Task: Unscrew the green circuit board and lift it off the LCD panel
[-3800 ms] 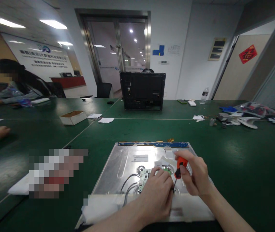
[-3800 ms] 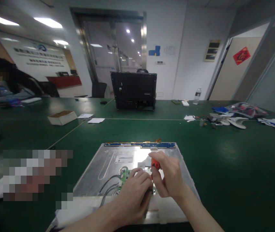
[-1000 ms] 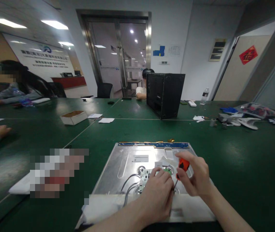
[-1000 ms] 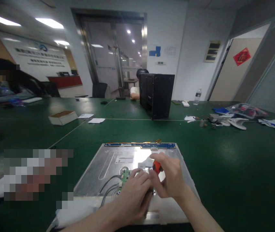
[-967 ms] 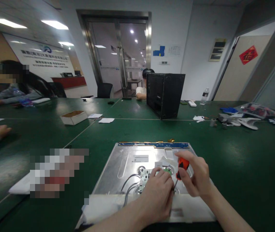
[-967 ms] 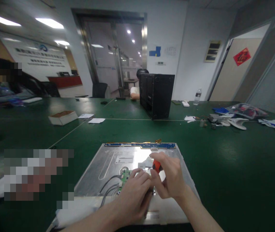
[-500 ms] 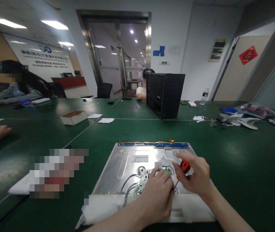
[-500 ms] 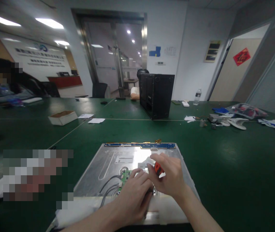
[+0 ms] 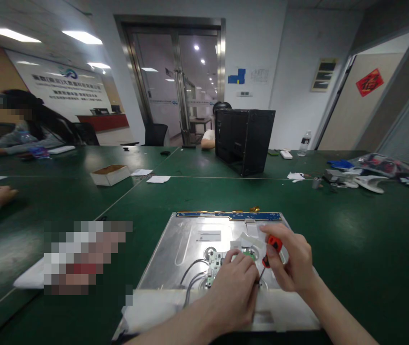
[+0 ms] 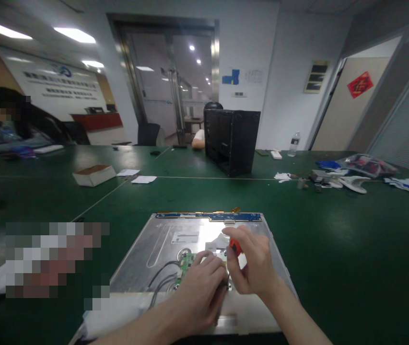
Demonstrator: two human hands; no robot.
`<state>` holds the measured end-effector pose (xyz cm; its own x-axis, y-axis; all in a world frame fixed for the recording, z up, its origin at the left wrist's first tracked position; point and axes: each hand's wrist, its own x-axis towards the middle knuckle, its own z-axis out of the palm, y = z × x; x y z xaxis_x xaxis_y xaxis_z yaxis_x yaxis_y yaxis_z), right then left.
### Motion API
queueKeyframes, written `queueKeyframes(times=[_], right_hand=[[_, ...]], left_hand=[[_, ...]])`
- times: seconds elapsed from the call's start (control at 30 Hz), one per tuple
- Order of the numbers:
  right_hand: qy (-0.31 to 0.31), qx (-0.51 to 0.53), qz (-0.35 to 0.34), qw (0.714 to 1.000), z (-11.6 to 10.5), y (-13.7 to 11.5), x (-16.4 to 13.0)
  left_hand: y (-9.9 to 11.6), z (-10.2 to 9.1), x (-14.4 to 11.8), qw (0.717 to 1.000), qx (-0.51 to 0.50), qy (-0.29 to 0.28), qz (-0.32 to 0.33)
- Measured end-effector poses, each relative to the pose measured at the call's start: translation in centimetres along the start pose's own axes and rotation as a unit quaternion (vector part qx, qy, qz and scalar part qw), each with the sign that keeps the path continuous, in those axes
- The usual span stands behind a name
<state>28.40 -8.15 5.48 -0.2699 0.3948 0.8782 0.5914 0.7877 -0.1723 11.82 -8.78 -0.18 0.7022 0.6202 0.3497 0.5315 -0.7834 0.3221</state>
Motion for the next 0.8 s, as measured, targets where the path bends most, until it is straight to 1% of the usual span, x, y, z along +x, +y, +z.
queueKeyframes(times=[0.13,0.23,0.3,0.4,0.57,0.67,0.8], right_hand=[[0.022,-0.048,-0.007,0.999,0.32,-0.02,-0.16],[0.036,-0.060,-0.009,0.998,0.41,-0.03,-0.20],[0.033,-0.053,-0.011,0.998,0.32,-0.06,-0.16],[0.014,-0.020,-0.013,1.000,0.03,-0.14,0.01],[-0.003,0.038,-0.007,0.999,-0.26,-0.20,0.29],[0.000,0.028,-0.003,1.000,-0.21,-0.21,0.27],[0.010,-0.017,-0.007,1.000,-0.04,-0.28,0.19]], left_hand=[[-0.04,0.05,-0.02,1.000,-0.001,-0.009,-0.004],[-0.13,0.07,-0.08,1.000,0.000,-0.013,-0.004],[-0.17,0.02,-0.10,1.000,0.003,-0.017,-0.001],[-0.19,-0.10,-0.09,1.000,0.002,-0.022,0.005],[-0.13,-0.19,-0.02,1.000,-0.003,-0.011,0.004],[-0.15,-0.14,0.00,1.000,0.002,-0.011,0.007],[-0.21,-0.05,0.00,1.000,0.010,-0.015,0.008]])
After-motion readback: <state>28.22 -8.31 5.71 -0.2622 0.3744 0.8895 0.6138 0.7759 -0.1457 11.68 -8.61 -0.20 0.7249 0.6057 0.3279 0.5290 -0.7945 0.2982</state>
